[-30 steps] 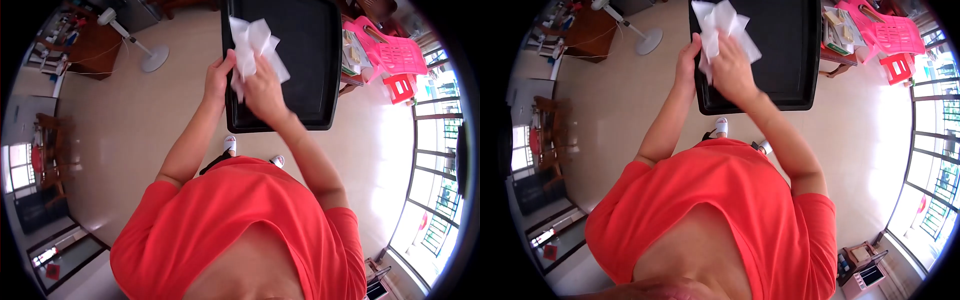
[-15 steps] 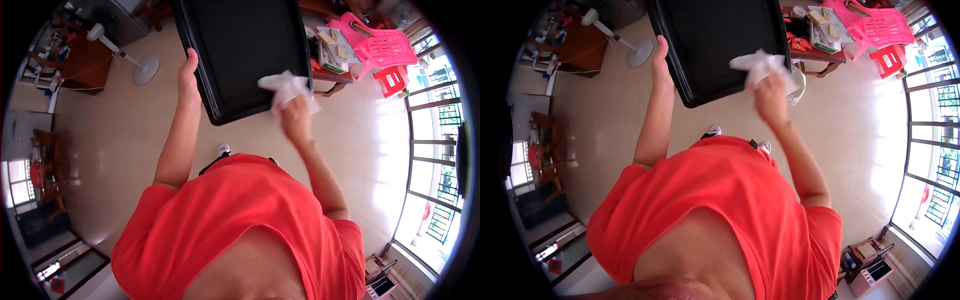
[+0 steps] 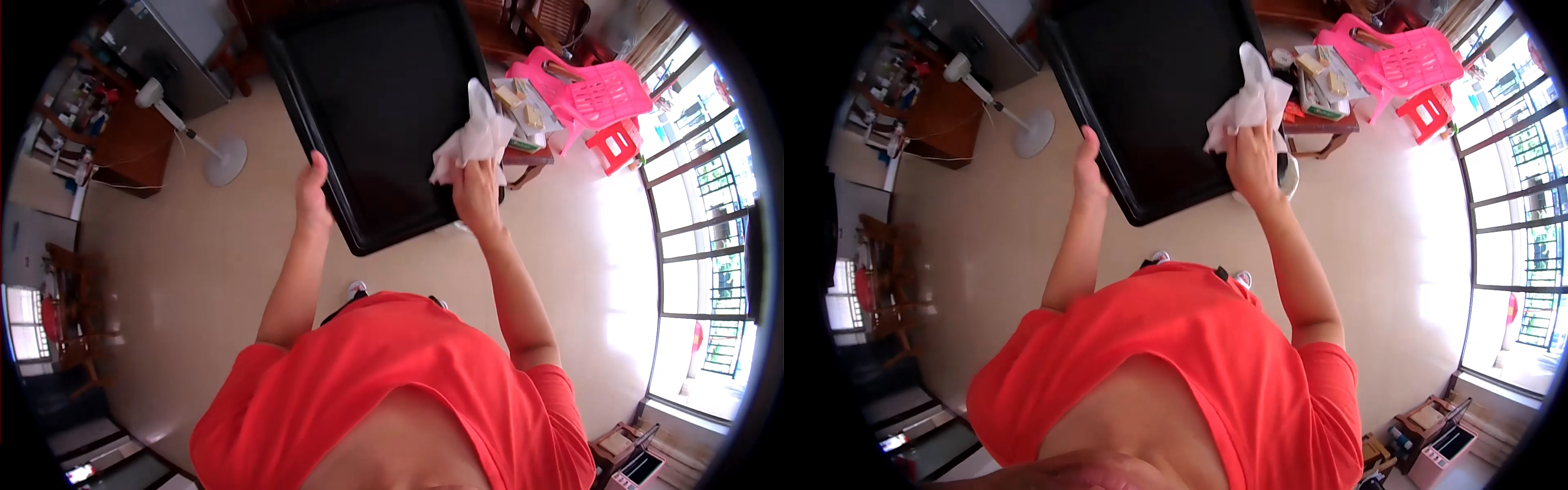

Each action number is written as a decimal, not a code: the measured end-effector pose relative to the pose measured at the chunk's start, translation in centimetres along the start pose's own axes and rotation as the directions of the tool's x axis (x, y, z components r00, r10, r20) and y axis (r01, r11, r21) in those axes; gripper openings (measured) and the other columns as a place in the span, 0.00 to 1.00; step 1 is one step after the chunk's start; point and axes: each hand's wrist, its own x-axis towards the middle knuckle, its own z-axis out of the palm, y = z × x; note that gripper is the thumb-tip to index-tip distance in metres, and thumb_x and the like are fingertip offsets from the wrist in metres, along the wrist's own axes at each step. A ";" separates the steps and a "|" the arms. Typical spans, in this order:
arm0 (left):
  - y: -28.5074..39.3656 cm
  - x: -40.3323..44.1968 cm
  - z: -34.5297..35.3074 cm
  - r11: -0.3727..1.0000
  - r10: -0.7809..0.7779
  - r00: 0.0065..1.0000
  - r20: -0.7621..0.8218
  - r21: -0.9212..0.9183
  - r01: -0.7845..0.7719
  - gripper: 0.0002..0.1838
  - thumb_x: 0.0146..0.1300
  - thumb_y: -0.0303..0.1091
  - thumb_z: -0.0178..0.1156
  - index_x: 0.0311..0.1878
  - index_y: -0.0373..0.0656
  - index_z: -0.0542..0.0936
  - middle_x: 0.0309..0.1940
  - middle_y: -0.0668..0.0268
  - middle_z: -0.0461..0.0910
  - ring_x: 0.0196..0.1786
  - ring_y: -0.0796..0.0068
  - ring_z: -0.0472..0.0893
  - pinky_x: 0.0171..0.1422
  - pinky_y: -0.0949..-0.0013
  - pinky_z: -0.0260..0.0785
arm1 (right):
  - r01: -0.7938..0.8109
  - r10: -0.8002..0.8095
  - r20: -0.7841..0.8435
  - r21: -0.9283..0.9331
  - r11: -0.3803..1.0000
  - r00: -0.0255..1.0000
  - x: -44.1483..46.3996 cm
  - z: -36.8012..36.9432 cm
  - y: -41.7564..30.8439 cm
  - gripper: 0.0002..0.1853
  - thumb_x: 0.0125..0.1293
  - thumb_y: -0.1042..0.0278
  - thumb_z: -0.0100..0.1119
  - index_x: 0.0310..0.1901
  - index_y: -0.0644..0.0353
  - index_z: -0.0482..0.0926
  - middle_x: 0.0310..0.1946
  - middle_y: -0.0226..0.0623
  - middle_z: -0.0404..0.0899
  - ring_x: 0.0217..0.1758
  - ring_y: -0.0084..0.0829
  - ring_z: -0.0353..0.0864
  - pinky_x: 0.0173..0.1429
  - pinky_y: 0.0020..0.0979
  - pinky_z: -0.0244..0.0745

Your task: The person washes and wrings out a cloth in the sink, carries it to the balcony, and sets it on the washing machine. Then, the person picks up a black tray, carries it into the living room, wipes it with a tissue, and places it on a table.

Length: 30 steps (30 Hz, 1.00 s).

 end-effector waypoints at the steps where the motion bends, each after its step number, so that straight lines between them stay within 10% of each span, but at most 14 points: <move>1: -0.5 -0.4 -0.2 1.000 -0.002 1.000 0.008 0.020 0.001 0.24 0.61 0.52 0.58 0.44 0.36 0.75 0.36 0.64 0.79 0.36 0.74 0.79 0.42 0.72 0.72 | 0.015 -0.014 -0.039 0.021 1.000 0.999 2.3 -0.2 0.1 0.23 0.63 0.73 0.49 0.60 0.71 0.62 0.62 0.60 0.56 0.64 0.62 0.55 0.65 0.46 0.58; 8: -2.2 -2.1 -0.6 0.991 -0.038 0.997 0.060 0.129 0.030 0.18 0.59 0.50 0.61 0.30 0.44 0.75 0.21 0.77 0.71 0.21 0.85 0.71 0.25 0.80 0.64 | 0.162 -0.205 -0.234 -0.188 0.969 0.950 11.8 0.4 -2.8 0.12 0.58 0.68 0.55 0.41 0.65 0.78 0.56 0.54 0.66 0.63 0.56 0.60 0.66 0.48 0.55; 14: -1.2 -1.7 -1.3 0.993 -0.018 0.998 0.064 0.118 0.011 0.22 0.59 0.50 0.61 0.42 0.38 0.78 0.35 0.67 0.80 0.37 0.76 0.79 0.45 0.72 0.71 | 0.566 -0.582 0.389 0.169 0.807 0.714 -1.3 1.3 -8.6 0.17 0.46 0.74 0.56 0.41 0.66 0.79 0.60 0.46 0.65 0.68 0.44 0.59 0.68 0.44 0.57; 17: -1.3 -1.8 -1.0 0.994 -0.019 1.000 0.021 0.110 0.017 0.18 0.59 0.48 0.62 0.37 0.40 0.78 0.29 0.72 0.77 0.31 0.82 0.76 0.36 0.76 0.70 | 0.439 -0.450 0.211 0.100 0.893 0.868 -0.7 2.0 -4.2 0.26 0.48 0.77 0.56 0.53 0.66 0.71 0.60 0.48 0.64 0.66 0.47 0.62 0.67 0.44 0.59; 24: -2.2 -3.1 1.4 0.935 -0.108 0.989 0.101 0.348 0.066 0.15 0.58 0.45 0.64 0.28 0.44 0.75 0.20 0.80 0.67 0.22 0.89 0.65 0.26 0.80 0.57 | 0.118 -0.119 -0.188 -0.018 0.993 0.975 10.9 -1.0 -7.5 0.13 0.54 0.69 0.58 0.40 0.65 0.75 0.56 0.52 0.65 0.63 0.53 0.58 0.66 0.50 0.54; 27: -2.7 -2.7 0.4 0.940 -0.135 0.977 0.162 0.333 0.075 0.16 0.59 0.46 0.63 0.32 0.41 0.77 0.23 0.77 0.72 0.25 0.87 0.69 0.29 0.79 0.62 | 0.327 -0.313 -0.220 0.026 0.945 0.924 7.8 1.3 -8.1 0.07 0.49 0.73 0.59 0.28 0.65 0.73 0.55 0.54 0.65 0.60 0.53 0.63 0.65 0.48 0.57; 30: -2.8 -2.8 0.3 0.966 -0.139 0.980 0.140 0.239 0.103 0.18 0.59 0.48 0.61 0.36 0.40 0.79 0.28 0.73 0.77 0.30 0.83 0.75 0.36 0.77 0.67 | 0.426 -0.438 0.044 0.169 0.889 0.898 0.6 1.6 -6.8 0.17 0.45 0.76 0.59 0.41 0.65 0.74 0.58 0.47 0.65 0.65 0.51 0.61 0.67 0.47 0.58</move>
